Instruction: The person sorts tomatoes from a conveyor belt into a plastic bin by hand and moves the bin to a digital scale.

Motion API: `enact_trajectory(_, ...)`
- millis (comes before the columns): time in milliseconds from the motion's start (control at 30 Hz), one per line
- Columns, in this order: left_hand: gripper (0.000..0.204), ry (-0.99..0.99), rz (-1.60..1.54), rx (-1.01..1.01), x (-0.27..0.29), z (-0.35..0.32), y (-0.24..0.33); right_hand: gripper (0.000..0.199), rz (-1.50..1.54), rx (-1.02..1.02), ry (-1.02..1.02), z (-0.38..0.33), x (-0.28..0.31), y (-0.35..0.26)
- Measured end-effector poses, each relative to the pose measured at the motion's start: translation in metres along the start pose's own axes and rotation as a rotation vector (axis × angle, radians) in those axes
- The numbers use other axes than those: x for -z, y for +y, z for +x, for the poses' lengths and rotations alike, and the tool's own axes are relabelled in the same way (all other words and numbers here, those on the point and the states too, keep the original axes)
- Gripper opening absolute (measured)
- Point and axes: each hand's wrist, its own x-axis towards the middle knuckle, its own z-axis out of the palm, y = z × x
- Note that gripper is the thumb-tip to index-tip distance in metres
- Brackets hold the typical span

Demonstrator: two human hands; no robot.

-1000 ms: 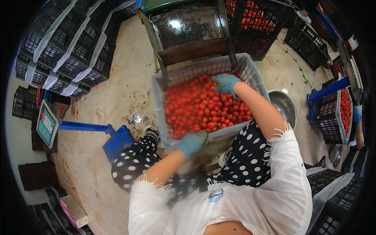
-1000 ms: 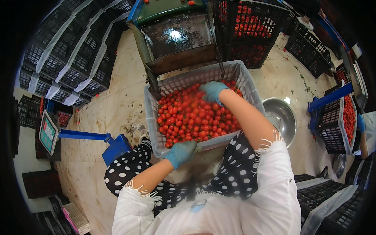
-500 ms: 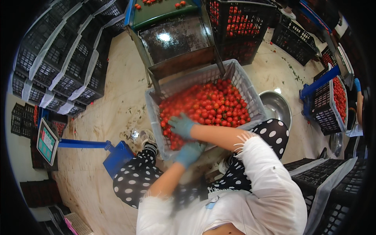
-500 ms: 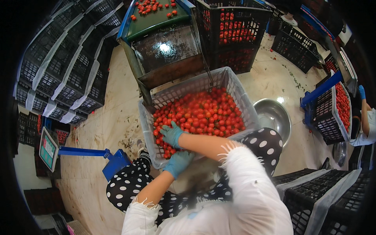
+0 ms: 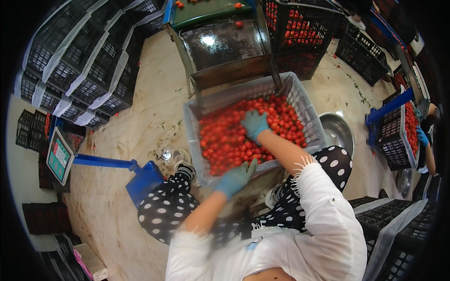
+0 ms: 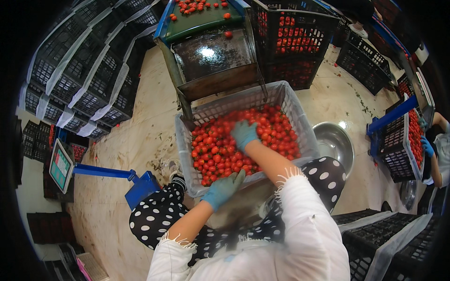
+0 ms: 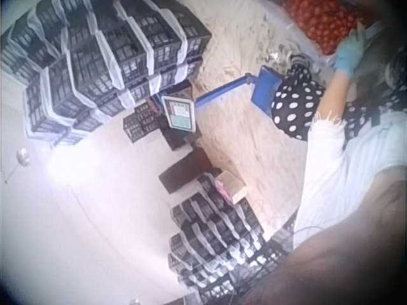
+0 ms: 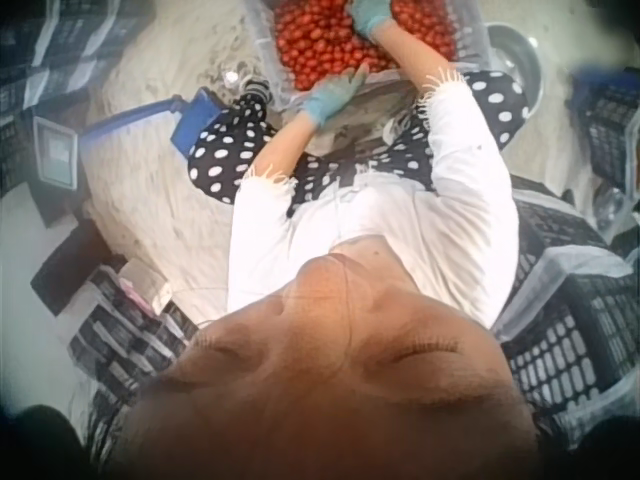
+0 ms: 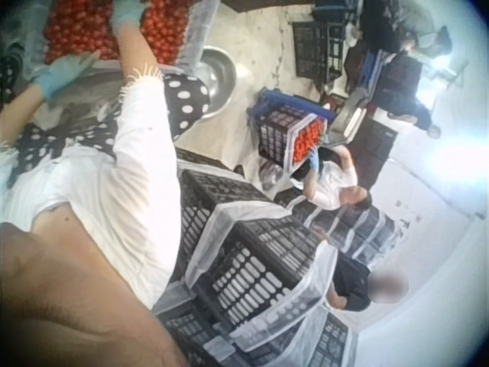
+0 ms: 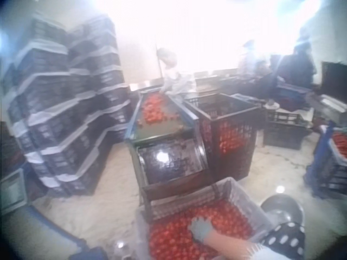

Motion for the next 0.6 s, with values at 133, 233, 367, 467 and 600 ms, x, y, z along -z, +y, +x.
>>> enact_trajectory(133,0.057,0.001,-0.015,0.007,0.001,0.0,-0.001,0.039,0.118,-0.223,-0.079,0.0,-0.003,0.048)
enact_trajectory(233,0.06,-0.011,-0.012,-0.013,0.002,0.003,0.001,0.052,0.049,-0.357,-0.115,-0.002,-0.032,0.103)
enact_trajectory(367,0.059,0.074,-0.268,-0.056,0.001,0.002,-0.006,0.071,0.071,-0.231,-0.549,-0.023,-0.009,0.127)
enact_trajectory(467,0.054,0.253,-0.556,0.116,-0.01,0.02,-0.022,0.071,0.006,-0.013,-0.83,-0.022,0.026,0.134)
enact_trajectory(600,0.059,0.341,-0.288,0.672,-0.018,0.047,-0.066,0.057,0.317,-0.031,-0.729,-0.045,0.081,0.138)
